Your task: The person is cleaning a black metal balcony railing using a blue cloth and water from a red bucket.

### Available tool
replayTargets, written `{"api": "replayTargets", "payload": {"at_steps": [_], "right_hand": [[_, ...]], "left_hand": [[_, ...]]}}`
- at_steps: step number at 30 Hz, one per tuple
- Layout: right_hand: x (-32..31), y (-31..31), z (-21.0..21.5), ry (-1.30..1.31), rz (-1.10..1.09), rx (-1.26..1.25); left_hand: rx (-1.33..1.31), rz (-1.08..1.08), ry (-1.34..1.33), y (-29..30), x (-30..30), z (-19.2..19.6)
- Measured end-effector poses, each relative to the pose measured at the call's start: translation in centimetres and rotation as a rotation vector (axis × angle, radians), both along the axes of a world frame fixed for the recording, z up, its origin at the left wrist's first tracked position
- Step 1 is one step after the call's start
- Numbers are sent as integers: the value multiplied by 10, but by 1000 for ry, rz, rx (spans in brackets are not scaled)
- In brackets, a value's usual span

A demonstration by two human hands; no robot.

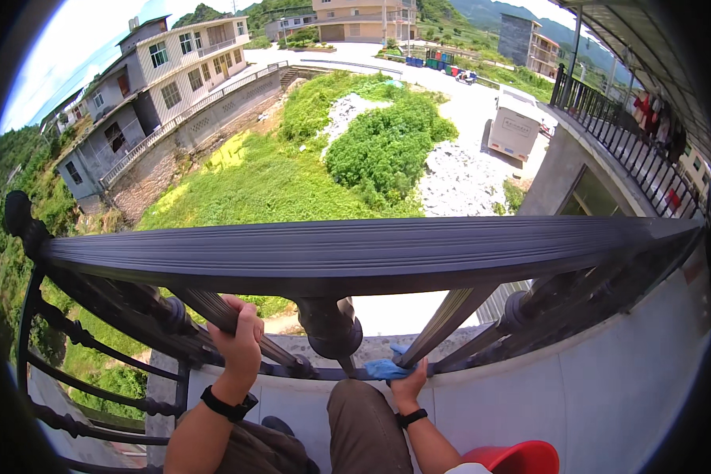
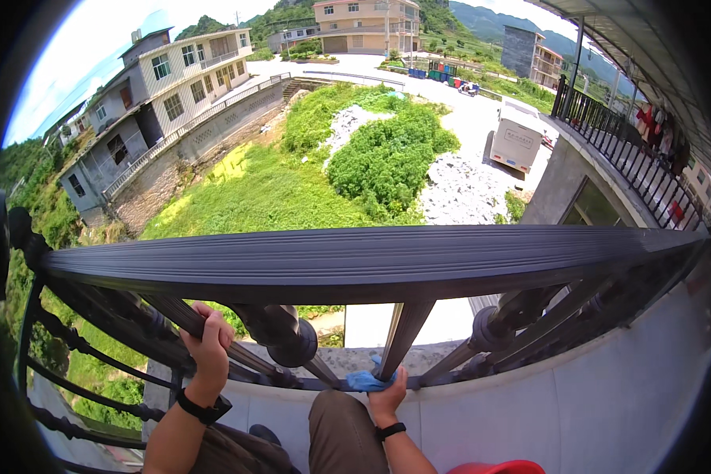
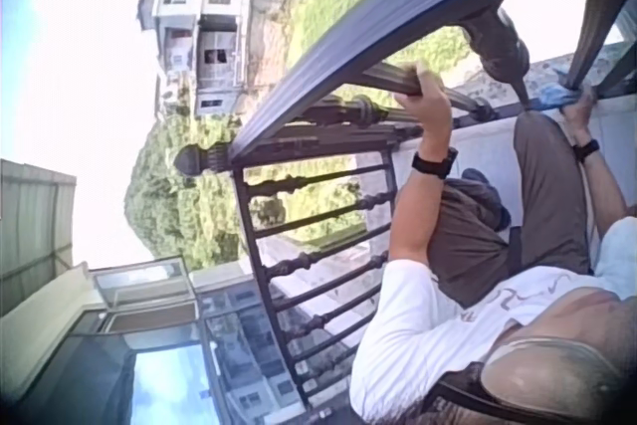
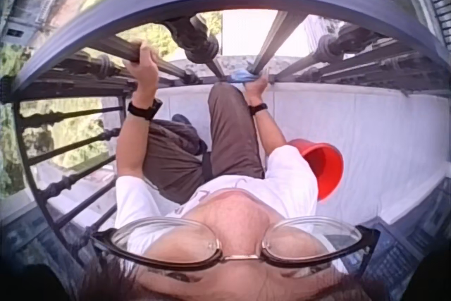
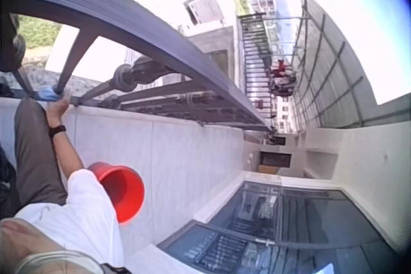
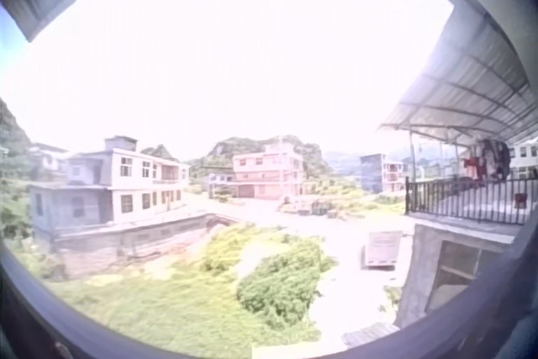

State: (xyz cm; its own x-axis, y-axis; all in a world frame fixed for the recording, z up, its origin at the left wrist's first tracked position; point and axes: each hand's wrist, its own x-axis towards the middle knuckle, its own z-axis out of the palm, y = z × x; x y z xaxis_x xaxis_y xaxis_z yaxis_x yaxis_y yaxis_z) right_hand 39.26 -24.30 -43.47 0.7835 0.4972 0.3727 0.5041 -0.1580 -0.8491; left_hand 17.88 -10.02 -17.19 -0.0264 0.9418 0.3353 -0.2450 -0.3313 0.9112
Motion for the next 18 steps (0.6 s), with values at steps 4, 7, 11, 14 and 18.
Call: {"api": "replayTargets", "payload": {"at_steps": [4,7,11,14,18], "right_hand": [[-3,6,-1,16,-57,49],[-2,8,-17,55,-92,110],[4,6,-16,207,147,216],[23,-5,9,598,485,244],[73,-9,-45,750,797,221]], "left_hand": [[-16,41,-6,0,1,-1],[-20,15,-11,0,3,-2],[6,4,15,0,-2,-6],[-12,40,-6,-1,-1,-9],[10,-2,-29,1,5,-13]]}}
